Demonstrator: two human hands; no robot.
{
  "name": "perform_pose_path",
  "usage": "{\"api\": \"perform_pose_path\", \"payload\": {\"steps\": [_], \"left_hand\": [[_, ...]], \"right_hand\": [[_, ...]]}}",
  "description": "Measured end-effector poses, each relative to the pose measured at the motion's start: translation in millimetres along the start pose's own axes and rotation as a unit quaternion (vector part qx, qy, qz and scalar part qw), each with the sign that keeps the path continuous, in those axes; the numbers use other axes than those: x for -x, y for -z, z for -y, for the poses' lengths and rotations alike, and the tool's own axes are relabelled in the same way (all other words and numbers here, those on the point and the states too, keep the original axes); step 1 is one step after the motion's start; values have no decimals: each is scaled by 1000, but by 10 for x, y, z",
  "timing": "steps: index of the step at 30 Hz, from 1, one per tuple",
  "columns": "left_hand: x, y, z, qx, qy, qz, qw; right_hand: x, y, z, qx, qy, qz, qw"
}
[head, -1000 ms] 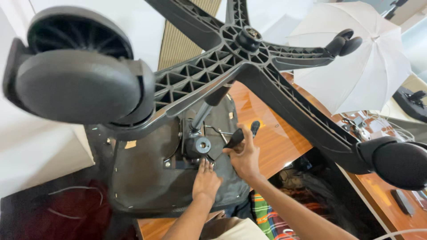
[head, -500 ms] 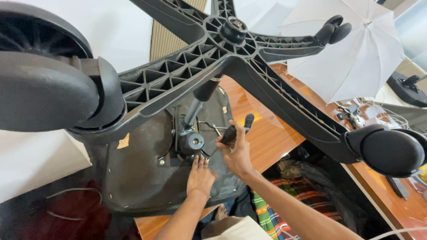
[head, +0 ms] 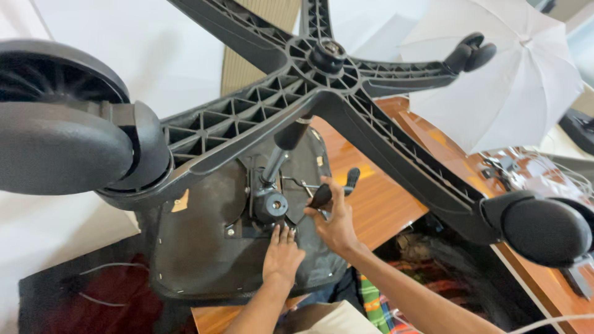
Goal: The person uses a screwdriver to tighten screws on the underside of an office chair base while it rests on a wooden table. The chair remains upside down as the person adjusts the tool and repositions the base to access different fasteners.
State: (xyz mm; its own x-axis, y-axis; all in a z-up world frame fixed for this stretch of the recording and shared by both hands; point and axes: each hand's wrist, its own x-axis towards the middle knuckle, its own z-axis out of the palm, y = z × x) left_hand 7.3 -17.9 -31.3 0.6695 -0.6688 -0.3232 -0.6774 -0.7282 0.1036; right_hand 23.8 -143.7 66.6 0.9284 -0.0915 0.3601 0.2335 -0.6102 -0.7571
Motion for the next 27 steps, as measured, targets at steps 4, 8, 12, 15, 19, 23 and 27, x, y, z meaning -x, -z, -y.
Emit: {"api": "perform_pose_path", "payload": {"steps": [4, 8, 12, 15, 19, 23, 27], "left_hand": [[-24, -61, -73, 9, 28, -47, 998], [-58, -156, -45, -4, 12, -37, 999], [-33, -209, -26, -13, 18, -104, 994], [-47, -157, -53, 8, 7, -31, 999], [-2, -112, -53, 10, 23, -51, 998], [2, -94, -9, 17, 20, -57, 998], [6, -109, 19, 25, 19, -60, 998]], "right_hand": [[-4, 4, 124, 101, 9, -25, 995], [22, -57, 282, 96, 34, -12, 995], [-55, -93, 344, 41, 59, -22, 997], [-30, -7, 318, 82, 51, -11, 995], [1, 9, 259, 126, 61, -38, 989], [17, 35, 210, 52, 27, -20, 998], [10, 103, 252, 50, -16, -29, 998]]}}
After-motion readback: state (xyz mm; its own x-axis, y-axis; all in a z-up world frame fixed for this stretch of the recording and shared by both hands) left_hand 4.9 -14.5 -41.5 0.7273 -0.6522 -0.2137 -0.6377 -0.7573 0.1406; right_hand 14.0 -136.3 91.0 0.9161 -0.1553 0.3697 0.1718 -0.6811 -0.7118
